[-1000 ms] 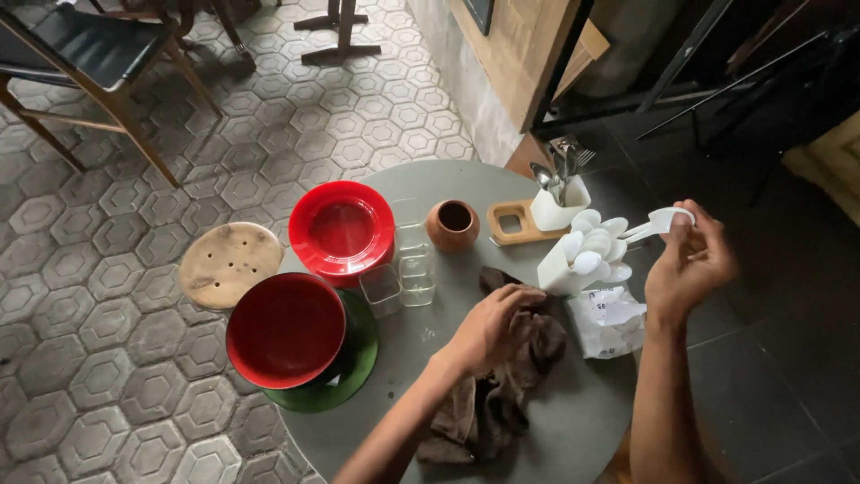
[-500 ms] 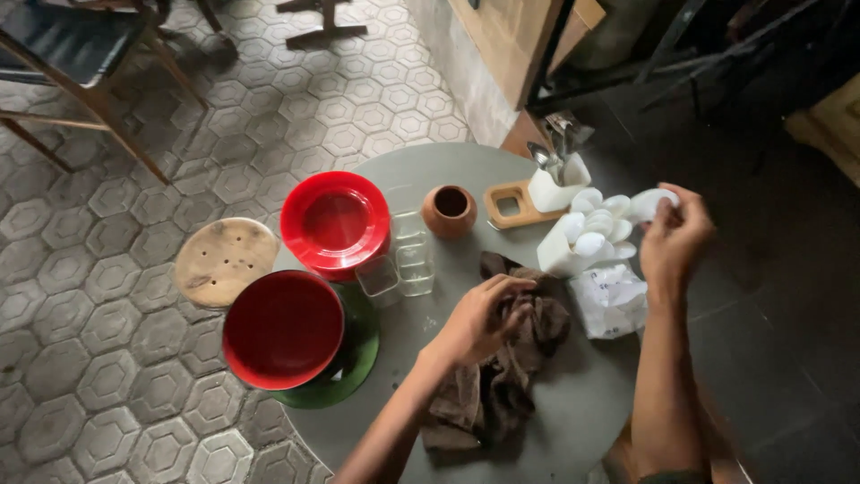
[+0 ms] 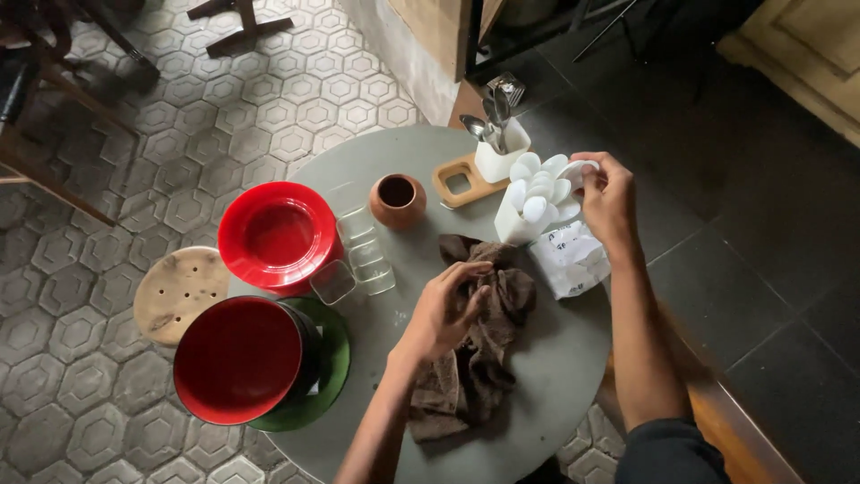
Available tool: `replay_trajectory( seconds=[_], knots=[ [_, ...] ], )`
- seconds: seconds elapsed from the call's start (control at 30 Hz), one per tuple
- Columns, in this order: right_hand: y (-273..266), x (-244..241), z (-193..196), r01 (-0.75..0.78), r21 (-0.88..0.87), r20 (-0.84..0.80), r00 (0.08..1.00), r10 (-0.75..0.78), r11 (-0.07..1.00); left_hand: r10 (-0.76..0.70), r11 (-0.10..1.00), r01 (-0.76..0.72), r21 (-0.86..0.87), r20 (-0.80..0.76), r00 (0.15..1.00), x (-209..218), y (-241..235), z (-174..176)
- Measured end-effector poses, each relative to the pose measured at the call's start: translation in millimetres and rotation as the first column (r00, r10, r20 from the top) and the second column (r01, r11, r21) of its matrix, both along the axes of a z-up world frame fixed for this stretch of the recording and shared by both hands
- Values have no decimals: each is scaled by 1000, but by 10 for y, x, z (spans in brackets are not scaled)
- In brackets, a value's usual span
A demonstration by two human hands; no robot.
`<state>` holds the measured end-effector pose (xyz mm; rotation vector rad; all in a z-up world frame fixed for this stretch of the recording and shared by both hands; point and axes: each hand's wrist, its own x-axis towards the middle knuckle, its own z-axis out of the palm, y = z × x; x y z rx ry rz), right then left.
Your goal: A person is wiping plastic spoons one by one with a brown cloth and organizing them into a white container on a table.
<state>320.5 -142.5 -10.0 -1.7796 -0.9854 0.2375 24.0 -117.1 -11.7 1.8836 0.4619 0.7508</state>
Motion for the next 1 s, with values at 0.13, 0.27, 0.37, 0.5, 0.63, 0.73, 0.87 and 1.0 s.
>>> replay_trajectory(
  seconds=[0.13,0.27,0.37,0.5,0.63,0.73,0.87,1.0],
  knots=[
    [-77,52,23,2,183,129,991,-26,983,2,1000,-2,1,-2,1000,2,-31,-27],
    [-182,57,219,10,321,160,985,-65,947,4,1000,-4,2,1,1000,12,-41,-10],
    [-252,94,307,7,366,263,959,-110,930,3,1000,-3,-14,-1,1000,14,-48,-16],
    [-364,185,362,1,487,327,927,-183,873,5,999,-5,-34,18,1000,16,-46,-51],
    [-420,-117,641,-16,552,298,938,-179,834,25,998,-20,54,-83,996,31,-54,-61],
    [-314,-153,609,-30,565,268,952,-150,824,14,999,-10,54,-60,998,53,-52,-69],
    [-168,-190,539,-140,466,467,878,-108,874,3,999,-3,32,4,1000,36,-46,-71],
    [-56,-215,439,-151,369,474,879,-45,917,14,999,-13,-32,22,1000,-7,-32,-85]
  ],
)
